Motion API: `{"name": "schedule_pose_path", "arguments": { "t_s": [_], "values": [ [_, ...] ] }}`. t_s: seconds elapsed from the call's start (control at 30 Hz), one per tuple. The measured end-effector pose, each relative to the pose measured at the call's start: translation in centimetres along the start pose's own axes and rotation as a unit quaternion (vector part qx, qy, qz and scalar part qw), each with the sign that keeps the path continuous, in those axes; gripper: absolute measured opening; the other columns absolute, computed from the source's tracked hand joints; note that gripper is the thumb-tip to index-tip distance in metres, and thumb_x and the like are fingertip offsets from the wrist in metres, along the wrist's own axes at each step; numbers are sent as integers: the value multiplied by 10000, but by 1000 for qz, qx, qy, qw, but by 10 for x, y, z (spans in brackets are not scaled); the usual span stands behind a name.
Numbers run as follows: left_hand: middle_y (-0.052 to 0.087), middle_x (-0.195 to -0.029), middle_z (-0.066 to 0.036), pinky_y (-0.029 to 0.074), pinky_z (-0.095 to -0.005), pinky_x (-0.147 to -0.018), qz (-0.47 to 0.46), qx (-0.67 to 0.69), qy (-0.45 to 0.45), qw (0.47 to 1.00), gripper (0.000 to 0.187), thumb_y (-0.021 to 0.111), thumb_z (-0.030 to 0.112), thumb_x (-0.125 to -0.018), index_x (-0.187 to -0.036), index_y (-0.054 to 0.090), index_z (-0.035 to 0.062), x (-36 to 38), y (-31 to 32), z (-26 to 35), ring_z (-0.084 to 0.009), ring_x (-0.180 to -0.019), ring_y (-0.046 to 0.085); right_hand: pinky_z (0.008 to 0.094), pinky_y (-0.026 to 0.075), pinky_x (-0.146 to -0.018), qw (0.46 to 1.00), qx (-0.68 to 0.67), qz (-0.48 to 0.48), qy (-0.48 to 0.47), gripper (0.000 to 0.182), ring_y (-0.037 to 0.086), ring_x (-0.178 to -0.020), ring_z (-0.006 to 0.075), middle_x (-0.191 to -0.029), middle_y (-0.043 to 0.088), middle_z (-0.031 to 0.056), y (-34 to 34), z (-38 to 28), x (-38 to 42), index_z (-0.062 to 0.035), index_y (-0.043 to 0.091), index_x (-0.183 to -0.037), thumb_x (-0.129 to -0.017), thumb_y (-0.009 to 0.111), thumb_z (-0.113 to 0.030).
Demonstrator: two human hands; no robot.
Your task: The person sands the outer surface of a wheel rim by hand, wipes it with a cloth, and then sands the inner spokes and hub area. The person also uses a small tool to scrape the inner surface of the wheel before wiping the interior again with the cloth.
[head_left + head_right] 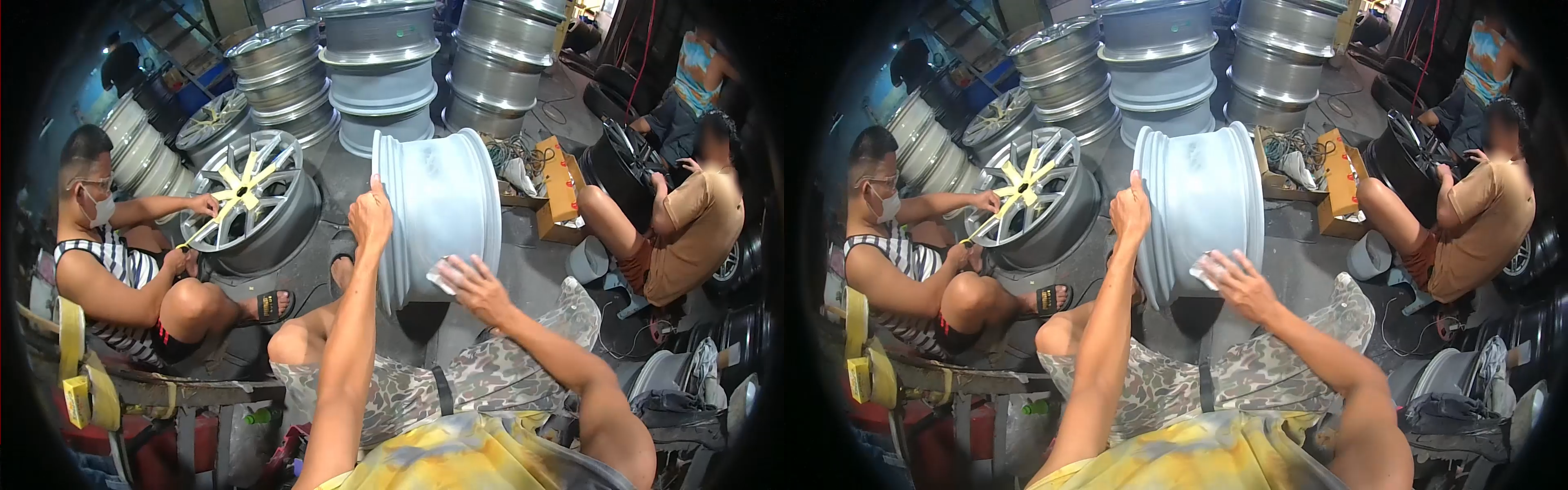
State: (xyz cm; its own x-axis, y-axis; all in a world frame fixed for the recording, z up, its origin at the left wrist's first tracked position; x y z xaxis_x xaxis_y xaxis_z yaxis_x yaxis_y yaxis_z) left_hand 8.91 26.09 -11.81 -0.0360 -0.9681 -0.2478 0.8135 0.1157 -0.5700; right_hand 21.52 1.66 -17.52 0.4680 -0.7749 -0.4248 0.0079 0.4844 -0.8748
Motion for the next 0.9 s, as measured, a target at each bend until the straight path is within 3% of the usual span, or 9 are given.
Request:
{"name": "schedule_pose_path", "arguments": {
  "t_s": [0.13, 0.2, 0.33, 0.4, 0.47, 0.53, 0.63, 0.77, 0.9],
  "values": [
    [683, -864, -340, 489, -594, -848, 1, 4, -9, 1000, 762, 329, 527, -1057, -821, 734, -74, -9, 1, 4, -539, -903, 652, 518, 344, -1179, 998, 20, 43, 39, 432, 425, -1441, 283, -1500, 515, 107, -28, 101, -38, -41, 635, -1293, -876, 642, -156],
    [690, -863, -333, 499, -588, -838, 12, -24, -3, 1000, 757, 333, 527, -1055, -831, 738, -72, -11, 1, 3, -534, -908, 658, 480, 389, -1125, 990, 80, 71, 92, 325, 555, -1270, 326, -1301, 621, 205, -34, 155, -95, 3, 681, -1174, -902, 633, -167],
    [699, -880, -328, 509, -582, -838, 0, -38, -17, 999, 752, 346, 540, -1046, -846, 747, -64, -31, 2, 5, -531, -906, 665, 498, 522, -911, 964, 60, -97, 240, 364, 685, -987, 390, -1022, 714, 228, 38, 264, -202, 33, 703, -918, -956, 590, -311],
    [706, -941, -324, 515, -576, -852, -10, -76, -30, 997, 744, 361, 561, -1034, -893, 755, -53, -47, 9, 7, -517, -941, 674, 523, 540, -826, 956, -40, -23, 290, 433, 699, -896, 420, -983, 710, 253, 69, 265, -221, 37, 701, -935, -974, 571, -373],
    [707, -967, -323, 519, -569, -860, -5, -78, -32, 996, 736, 392, 577, -1019, -914, 754, -56, -68, 18, 7, -508, -965, 675, 512, 527, -888, 946, -170, 29, 274, 422, 686, -980, 419, -1031, 711, 241, 73, 219, -222, 28, 692, -982, -995, 557, -372],
    [707, -992, -322, 523, -563, -867, -2, -73, -36, 997, 732, 424, 592, -1004, -935, 753, -58, -88, 25, 13, -499, -989, 677, 491, 442, -1072, 977, -78, 143, 135, 339, 564, -1259, 379, -1336, 606, 214, 32, 127, -178, -17, 631, -1254, -965, 586, -188],
    [718, -1025, -300, 538, -529, -885, -47, -83, -29, 995, 747, 633, 663, -865, -970, 747, -67, -111, 43, 17, -468, -1025, 685, 497, 298, -1207, 999, -42, -9, -4, 510, 353, -1486, 289, -1519, 488, 93, 27, 54, -67, -89, 585, -1393, -897, 661, -176],
    [734, -1028, -266, 558, -484, -865, -93, -102, -41, 990, 796, 813, 671, -689, -1002, 745, -57, -119, 52, 29, -417, -1004, 709, 533, 292, -1203, 996, 62, -47, -39, 529, 356, -1485, 290, -1521, 493, 54, 7, 104, -4, -111, 606, -1371, -859, 696, -208],
    [730, -1003, -281, 561, -494, -839, -94, -108, -29, 989, 787, 821, 658, -690, -959, 742, -77, -101, 46, 23, -425, -966, 716, 466, 395, -1100, 989, 80, 64, 108, 364, 486, -1353, 299, -1356, 599, 89, -26, 200, -101, -75, 684, -1241, -901, 662, -205]
  ]
}}
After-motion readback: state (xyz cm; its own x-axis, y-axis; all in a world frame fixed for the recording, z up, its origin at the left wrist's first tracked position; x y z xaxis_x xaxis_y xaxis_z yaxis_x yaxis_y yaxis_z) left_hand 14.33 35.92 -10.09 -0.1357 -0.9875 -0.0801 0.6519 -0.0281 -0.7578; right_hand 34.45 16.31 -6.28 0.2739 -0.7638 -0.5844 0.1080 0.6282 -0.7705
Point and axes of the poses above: each hand's wrist, its own x-axis away from the middle knuckle, its own y-axis out of the palm, z = x × y, the point moved 9 cm from there along -x, towards the middle knuckle
